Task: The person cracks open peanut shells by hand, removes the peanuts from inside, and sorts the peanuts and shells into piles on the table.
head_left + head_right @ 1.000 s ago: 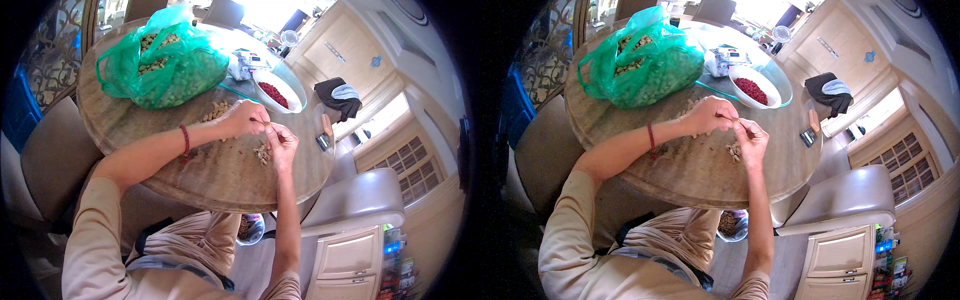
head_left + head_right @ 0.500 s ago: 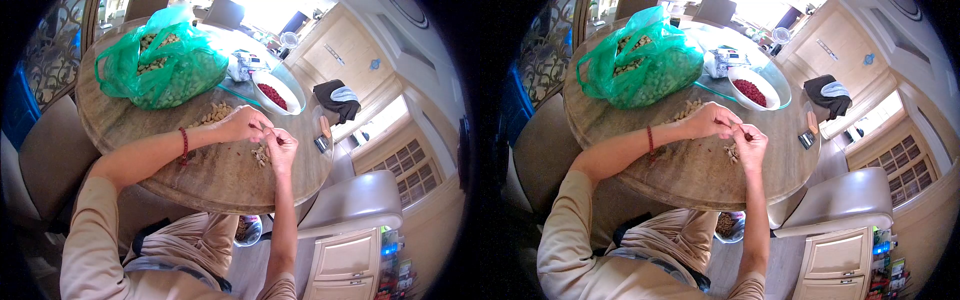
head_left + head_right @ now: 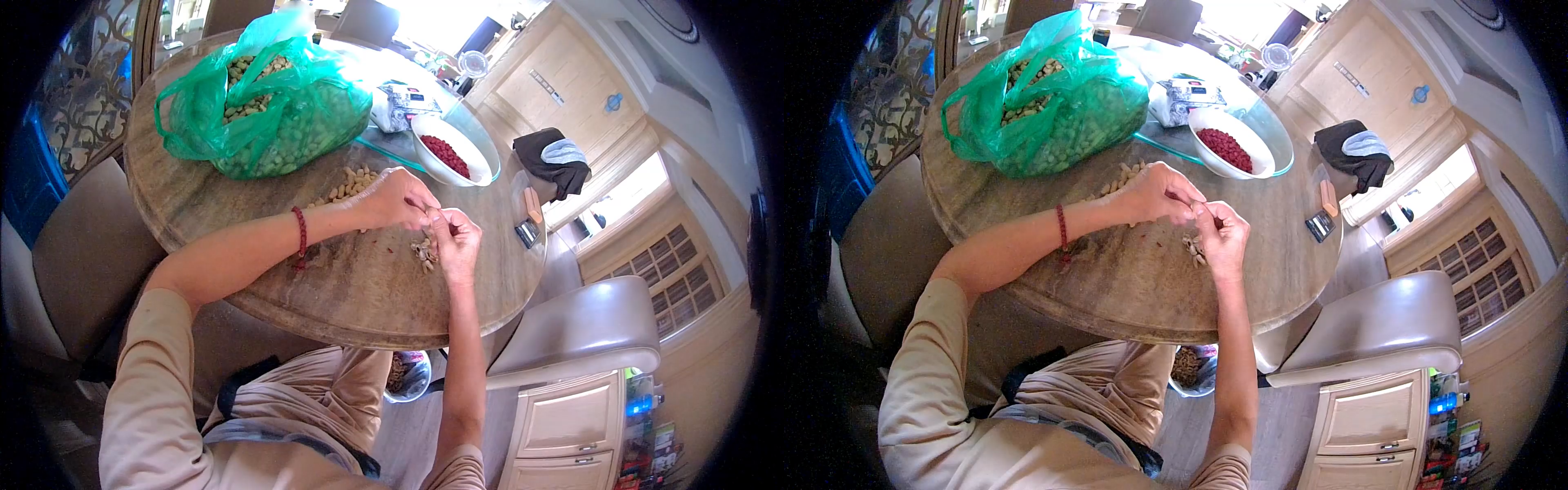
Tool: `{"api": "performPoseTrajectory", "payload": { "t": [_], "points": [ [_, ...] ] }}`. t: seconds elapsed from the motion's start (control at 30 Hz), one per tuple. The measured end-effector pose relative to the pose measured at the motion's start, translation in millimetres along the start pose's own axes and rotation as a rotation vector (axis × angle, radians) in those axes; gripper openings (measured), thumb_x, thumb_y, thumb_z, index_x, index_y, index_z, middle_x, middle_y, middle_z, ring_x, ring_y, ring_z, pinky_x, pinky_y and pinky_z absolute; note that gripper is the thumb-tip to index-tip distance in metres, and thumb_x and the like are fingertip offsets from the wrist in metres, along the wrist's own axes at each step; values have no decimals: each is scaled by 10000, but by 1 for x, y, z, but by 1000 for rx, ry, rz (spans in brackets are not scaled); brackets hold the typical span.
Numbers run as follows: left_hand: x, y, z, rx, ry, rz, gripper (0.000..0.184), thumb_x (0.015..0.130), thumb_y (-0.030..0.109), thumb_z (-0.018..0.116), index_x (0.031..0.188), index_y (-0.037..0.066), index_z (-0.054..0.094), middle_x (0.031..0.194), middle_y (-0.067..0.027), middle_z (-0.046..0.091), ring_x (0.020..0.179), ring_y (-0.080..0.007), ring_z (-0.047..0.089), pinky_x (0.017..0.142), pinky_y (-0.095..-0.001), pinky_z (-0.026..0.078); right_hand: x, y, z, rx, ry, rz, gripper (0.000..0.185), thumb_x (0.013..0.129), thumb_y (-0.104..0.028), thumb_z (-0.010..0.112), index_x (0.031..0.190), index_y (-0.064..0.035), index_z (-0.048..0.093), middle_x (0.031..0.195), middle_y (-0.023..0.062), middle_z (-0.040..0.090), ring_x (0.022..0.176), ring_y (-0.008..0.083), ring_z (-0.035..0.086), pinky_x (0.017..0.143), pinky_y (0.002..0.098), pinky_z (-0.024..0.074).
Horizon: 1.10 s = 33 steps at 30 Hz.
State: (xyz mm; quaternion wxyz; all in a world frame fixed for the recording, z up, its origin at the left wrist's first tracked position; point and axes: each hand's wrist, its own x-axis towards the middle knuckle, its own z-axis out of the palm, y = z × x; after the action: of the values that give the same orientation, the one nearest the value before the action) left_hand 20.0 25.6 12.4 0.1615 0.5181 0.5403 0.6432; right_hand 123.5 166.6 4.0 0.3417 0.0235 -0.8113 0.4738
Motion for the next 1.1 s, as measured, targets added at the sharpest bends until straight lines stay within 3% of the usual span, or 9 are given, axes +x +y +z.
{"api": "performPoseTrajectory", "payload": {
  "t": [0.07, 0.17, 0.27, 0.6, 0.9, 1.03, 1.1],
  "points": [
    [0, -1, 1, 18, 32, -8, 209, 691, 16, 671, 897, -22, 661, 701, -74, 654, 588, -87, 588, 544, -218, 485, -1, -10, 2, 76, -51, 157, 175, 850, -142, 595, 757, 4, 614, 605, -1, 554, 514, 43, 497, 447, 194, 414],
    [0, -9, 3, 5, 90, -15, 183, 707, 30, 683, 878, -30, 658, 704, -82, 653, 585, -98, 596, 547, -224, 502, -2, -9, 5, 248, -57, 132, 200, 870, -164, 568, 824, 22, 625, 669, 62, 615, 545, 98, 580, 480, 229, 500],
    [-1, -12, 2, -52, 114, -15, 177, 719, 31, 678, 880, -37, 651, 728, -93, 655, 605, -110, 610, 565, -240, 523, -2, -10, 5, 227, -67, 205, 222, 879, -179, 557, 852, 30, 626, 717, 88, 635, 562, 119, 599, 515, 245, 523],
    [2, -20, -3, -172, 38, -47, 239, 779, 40, 631, 996, -59, 606, 823, -117, 660, 716, -136, 640, 641, -256, 545, -1, -7, 1, 287, -61, 228, 246, 889, -198, 540, 861, 33, 622, 736, 87, 633, 589, 121, 600, 526, 248, 530],
    [2, -22, -3, -14, -72, -31, 328, 778, 6, 589, 1104, -22, 565, 777, -102, 658, 661, -121, 622, 609, -235, 506, 0, 2, 2, 227, -114, 221, 210, 870, -173, 567, 813, 22, 619, 682, 39, 581, 518, 79, 528, 471, 235, 525],
    [3, -24, -3, -51, -75, -20, 394, 729, 43, 622, 1104, -53, 550, 766, -137, 655, 641, -156, 629, 589, -270, 517, 0, 4, 2, 137, -70, 184, 176, 846, -148, 588, 780, 12, 623, 605, 8, 554, 513, 57, 516, 427, 210, 456],
    [6, -27, -7, 401, 3, 225, 368, 714, 66, 621, 1075, 4, 587, 735, -124, 655, 619, -155, 625, 606, -274, 496, 1, 5, 0, 72, -58, 180, 173, 832, -138, 597, 759, 15, 623, 567, 1, 542, 514, 53, 514, 427, 218, 433]
  ]
}}
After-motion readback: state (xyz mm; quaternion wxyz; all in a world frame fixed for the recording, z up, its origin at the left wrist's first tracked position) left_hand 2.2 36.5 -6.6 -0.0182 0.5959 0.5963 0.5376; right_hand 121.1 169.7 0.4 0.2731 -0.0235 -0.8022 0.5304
